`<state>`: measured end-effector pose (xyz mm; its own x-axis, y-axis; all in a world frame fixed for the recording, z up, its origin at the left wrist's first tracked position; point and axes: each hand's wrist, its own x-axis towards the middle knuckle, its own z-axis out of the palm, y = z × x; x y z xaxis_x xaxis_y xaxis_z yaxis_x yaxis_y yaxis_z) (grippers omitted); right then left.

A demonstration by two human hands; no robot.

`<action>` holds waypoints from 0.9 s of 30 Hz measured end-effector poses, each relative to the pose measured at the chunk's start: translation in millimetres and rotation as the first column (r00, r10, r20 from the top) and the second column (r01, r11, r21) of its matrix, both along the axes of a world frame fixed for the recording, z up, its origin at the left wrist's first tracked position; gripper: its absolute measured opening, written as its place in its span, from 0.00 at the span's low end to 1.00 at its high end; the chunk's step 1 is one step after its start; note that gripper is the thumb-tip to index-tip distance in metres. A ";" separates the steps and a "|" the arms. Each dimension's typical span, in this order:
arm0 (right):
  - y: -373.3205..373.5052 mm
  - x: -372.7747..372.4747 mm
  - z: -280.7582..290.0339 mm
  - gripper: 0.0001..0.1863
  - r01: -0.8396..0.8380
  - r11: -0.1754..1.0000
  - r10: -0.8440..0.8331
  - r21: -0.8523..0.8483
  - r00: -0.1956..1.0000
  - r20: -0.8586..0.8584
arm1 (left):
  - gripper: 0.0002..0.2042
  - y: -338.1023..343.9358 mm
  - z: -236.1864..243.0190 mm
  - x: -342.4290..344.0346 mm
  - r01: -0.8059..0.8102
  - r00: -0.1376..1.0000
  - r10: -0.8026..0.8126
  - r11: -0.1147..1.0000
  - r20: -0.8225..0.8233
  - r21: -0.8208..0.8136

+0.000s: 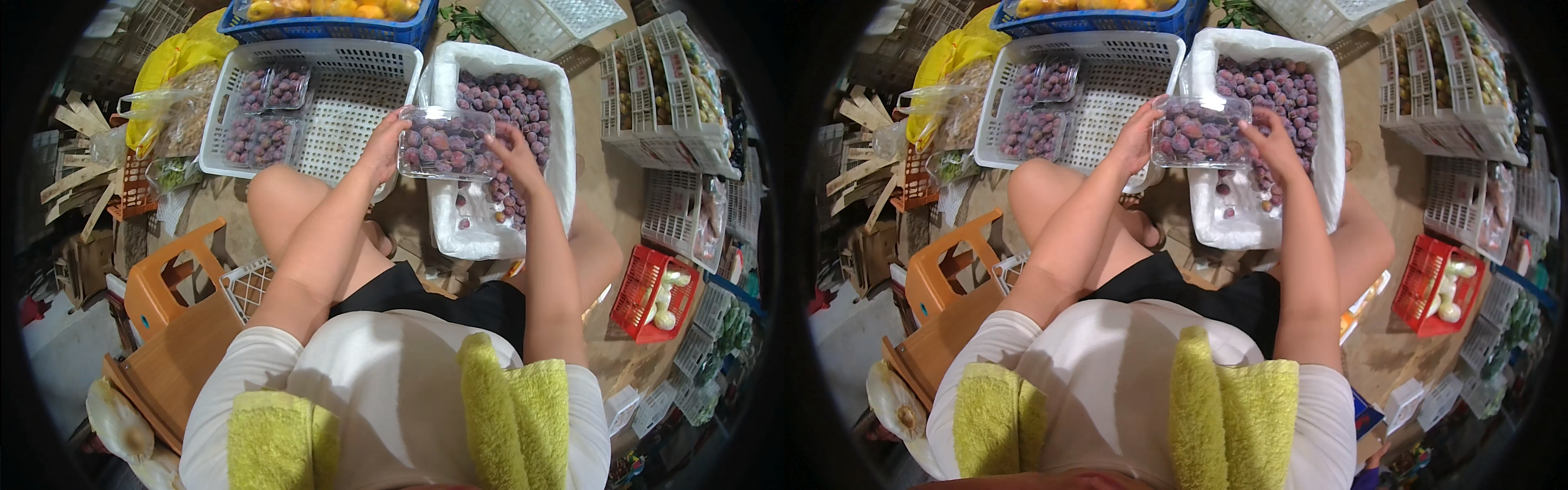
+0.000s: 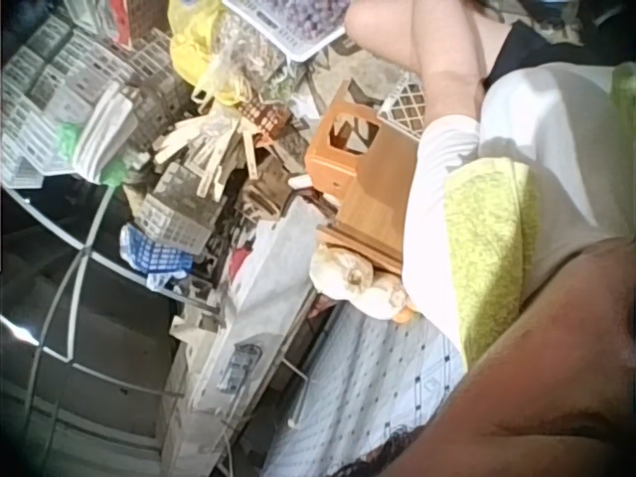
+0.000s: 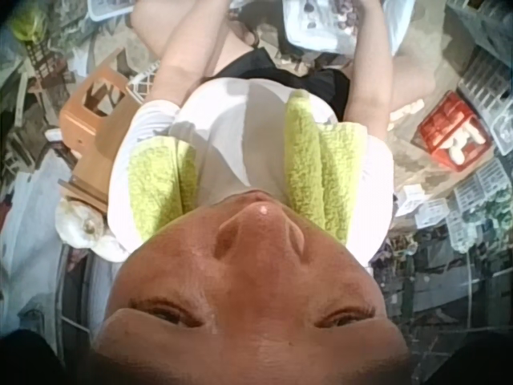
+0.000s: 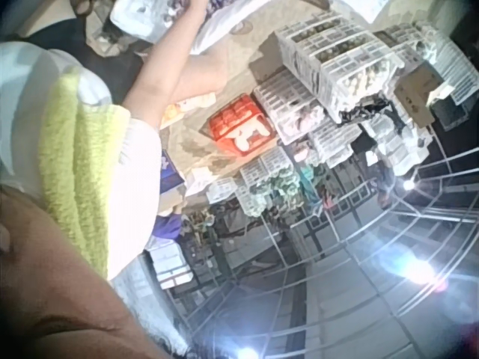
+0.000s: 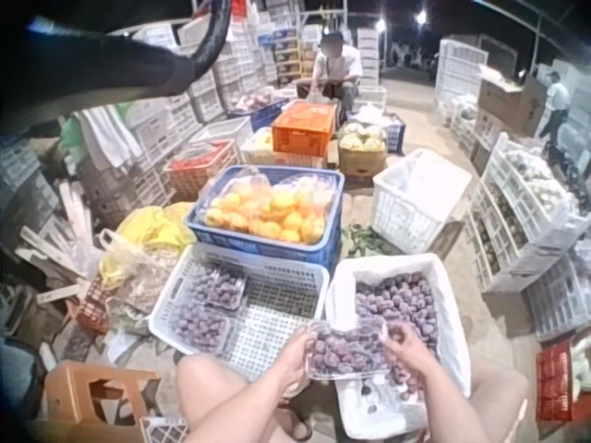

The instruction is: The person sits on the floor and packs purple plums from a large white crate into small clear plastic containers. They place the filled containers into a white basket and occasionally handle a package of yellow fruit.

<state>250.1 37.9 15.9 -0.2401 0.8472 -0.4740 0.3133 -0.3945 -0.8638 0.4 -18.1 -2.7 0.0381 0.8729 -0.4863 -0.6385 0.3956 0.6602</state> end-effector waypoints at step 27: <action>-84.4 20.7 -41.0 0.19 0.253 0.930 -0.334 -0.267 0.887 -0.320 | 0.40 -45.5 12.3 -22.3 0.363 0.909 -0.377 0.925 -0.177 -0.110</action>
